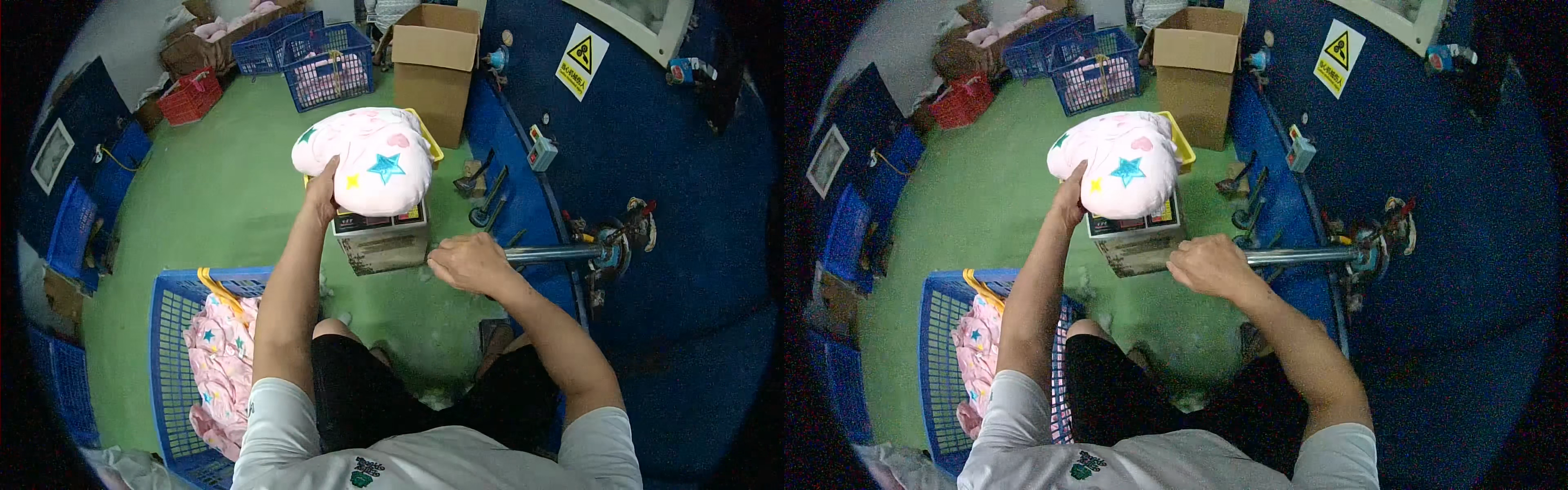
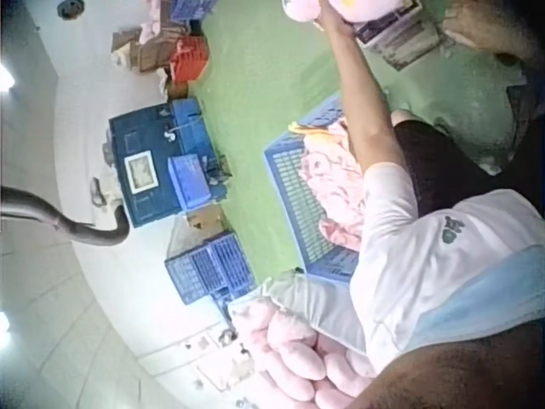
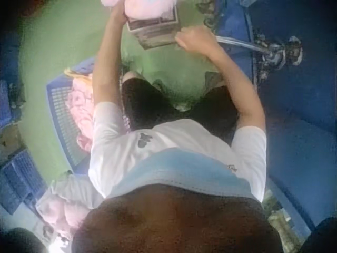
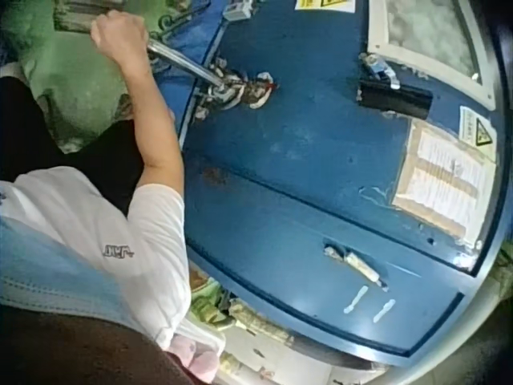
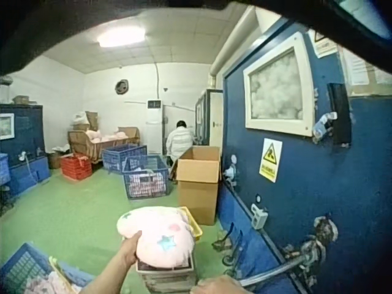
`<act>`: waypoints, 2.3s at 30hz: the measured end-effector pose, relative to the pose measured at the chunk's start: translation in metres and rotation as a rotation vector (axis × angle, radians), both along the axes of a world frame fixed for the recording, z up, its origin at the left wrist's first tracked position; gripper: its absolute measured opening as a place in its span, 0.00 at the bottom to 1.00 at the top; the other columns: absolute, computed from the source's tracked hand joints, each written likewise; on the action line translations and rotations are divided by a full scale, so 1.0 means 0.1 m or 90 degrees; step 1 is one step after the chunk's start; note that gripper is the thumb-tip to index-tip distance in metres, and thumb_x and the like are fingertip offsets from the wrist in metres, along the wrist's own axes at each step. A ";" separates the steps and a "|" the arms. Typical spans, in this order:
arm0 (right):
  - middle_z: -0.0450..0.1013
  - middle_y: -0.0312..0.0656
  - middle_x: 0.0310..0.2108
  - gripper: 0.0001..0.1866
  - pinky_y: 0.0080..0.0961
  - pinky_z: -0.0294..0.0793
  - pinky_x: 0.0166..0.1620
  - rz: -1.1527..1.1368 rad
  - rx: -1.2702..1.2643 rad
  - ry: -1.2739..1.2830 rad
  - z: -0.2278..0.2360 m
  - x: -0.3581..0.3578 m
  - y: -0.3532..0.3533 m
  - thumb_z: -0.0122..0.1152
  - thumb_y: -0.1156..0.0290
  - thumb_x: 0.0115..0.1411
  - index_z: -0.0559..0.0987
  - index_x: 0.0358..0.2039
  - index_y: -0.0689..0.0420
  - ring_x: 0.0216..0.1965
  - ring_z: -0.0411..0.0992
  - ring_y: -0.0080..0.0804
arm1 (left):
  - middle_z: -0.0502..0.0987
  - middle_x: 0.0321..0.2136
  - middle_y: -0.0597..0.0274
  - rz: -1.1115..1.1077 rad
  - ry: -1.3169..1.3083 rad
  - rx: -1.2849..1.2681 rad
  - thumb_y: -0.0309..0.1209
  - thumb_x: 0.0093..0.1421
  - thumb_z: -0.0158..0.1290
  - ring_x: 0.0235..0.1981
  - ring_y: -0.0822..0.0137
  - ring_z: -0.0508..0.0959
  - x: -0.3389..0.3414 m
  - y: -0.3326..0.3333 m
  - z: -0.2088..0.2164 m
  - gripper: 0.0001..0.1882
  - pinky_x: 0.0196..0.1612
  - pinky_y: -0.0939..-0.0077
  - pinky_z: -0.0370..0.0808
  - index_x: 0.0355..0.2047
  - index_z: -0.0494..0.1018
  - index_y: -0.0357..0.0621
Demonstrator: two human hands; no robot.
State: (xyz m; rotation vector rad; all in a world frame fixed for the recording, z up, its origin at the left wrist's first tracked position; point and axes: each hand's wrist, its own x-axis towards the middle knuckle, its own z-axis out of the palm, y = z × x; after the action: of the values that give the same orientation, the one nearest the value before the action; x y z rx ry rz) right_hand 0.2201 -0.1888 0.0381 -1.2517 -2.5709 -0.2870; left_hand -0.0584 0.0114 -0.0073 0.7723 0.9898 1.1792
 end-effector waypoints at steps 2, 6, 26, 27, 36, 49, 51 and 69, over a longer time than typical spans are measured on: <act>0.73 0.36 0.20 0.11 0.32 0.70 0.24 0.001 0.004 0.000 -0.01 -0.02 0.00 0.60 0.66 0.61 0.75 0.21 0.52 0.21 0.73 0.35 | 0.81 0.36 0.51 0.023 0.062 0.009 0.43 0.66 0.57 0.26 0.66 0.80 -0.09 -0.06 -0.04 0.28 0.26 0.79 0.76 0.55 0.71 0.28; 0.76 0.40 0.22 0.12 0.37 0.74 0.24 -0.017 -0.035 -0.012 -0.04 -0.02 0.01 0.54 0.64 0.63 0.76 0.23 0.54 0.20 0.74 0.40 | 0.81 0.37 0.55 0.031 0.081 -0.015 0.41 0.67 0.57 0.29 0.68 0.80 -0.17 -0.59 -0.44 0.24 0.30 0.79 0.76 0.53 0.71 0.33; 0.77 0.43 0.21 0.08 0.43 0.72 0.26 -0.080 -0.063 -0.021 0.00 -0.11 -0.03 0.56 0.65 0.61 0.74 0.28 0.54 0.20 0.74 0.50 | 0.80 0.42 0.53 -0.340 0.477 -0.112 0.39 0.66 0.58 0.40 0.65 0.80 0.05 -2.83 -2.48 0.25 0.42 0.72 0.76 0.57 0.71 0.32; 0.77 0.43 0.21 0.08 0.43 0.72 0.26 -0.072 -0.060 -0.015 0.00 -0.11 -0.03 0.56 0.65 0.61 0.74 0.28 0.54 0.20 0.74 0.50 | 0.80 0.42 0.53 -0.354 0.482 -0.121 0.39 0.66 0.58 0.40 0.65 0.80 0.06 -2.81 -2.55 0.25 0.42 0.72 0.76 0.57 0.71 0.32; 0.75 0.42 0.21 0.08 0.38 0.68 0.25 -0.075 -0.071 -0.001 0.03 -0.12 0.00 0.59 0.69 0.57 0.74 0.23 0.56 0.20 0.71 0.45 | 0.80 0.37 0.53 -0.292 0.292 -0.166 0.39 0.66 0.59 0.36 0.66 0.80 0.22 -2.64 -2.30 0.26 0.38 0.72 0.75 0.58 0.71 0.36; 0.77 0.42 0.23 0.09 0.40 0.73 0.25 -0.071 -0.077 -0.003 0.06 -0.09 -0.01 0.57 0.65 0.59 0.75 0.26 0.56 0.20 0.75 0.45 | 0.76 0.51 0.37 0.032 0.024 -0.090 0.50 0.64 0.57 0.46 0.48 0.81 0.47 0.04 0.27 0.37 0.46 0.48 0.80 0.60 0.65 0.30; 0.78 0.43 0.23 0.09 0.41 0.74 0.25 -0.065 -0.081 -0.003 0.07 -0.10 -0.02 0.56 0.65 0.59 0.75 0.26 0.56 0.20 0.75 0.46 | 0.77 0.49 0.38 0.009 0.086 -0.123 0.48 0.64 0.57 0.45 0.49 0.81 0.53 0.11 0.10 0.35 0.45 0.49 0.80 0.59 0.66 0.31; 0.78 0.42 0.23 0.10 0.38 0.73 0.27 -0.071 -0.055 0.008 0.06 -0.11 -0.05 0.56 0.66 0.60 0.76 0.24 0.56 0.22 0.75 0.46 | 0.81 0.41 0.46 0.085 -0.048 -0.149 0.34 0.65 0.54 0.35 0.59 0.82 1.08 0.07 0.03 0.20 0.31 0.62 0.80 0.52 0.72 0.35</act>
State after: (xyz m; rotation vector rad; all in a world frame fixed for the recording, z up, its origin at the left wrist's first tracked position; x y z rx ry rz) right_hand 0.2087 -0.1940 0.0440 -1.4267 -2.5312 -0.1898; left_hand 0.0501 0.0186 -0.0043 0.4786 1.1073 1.1725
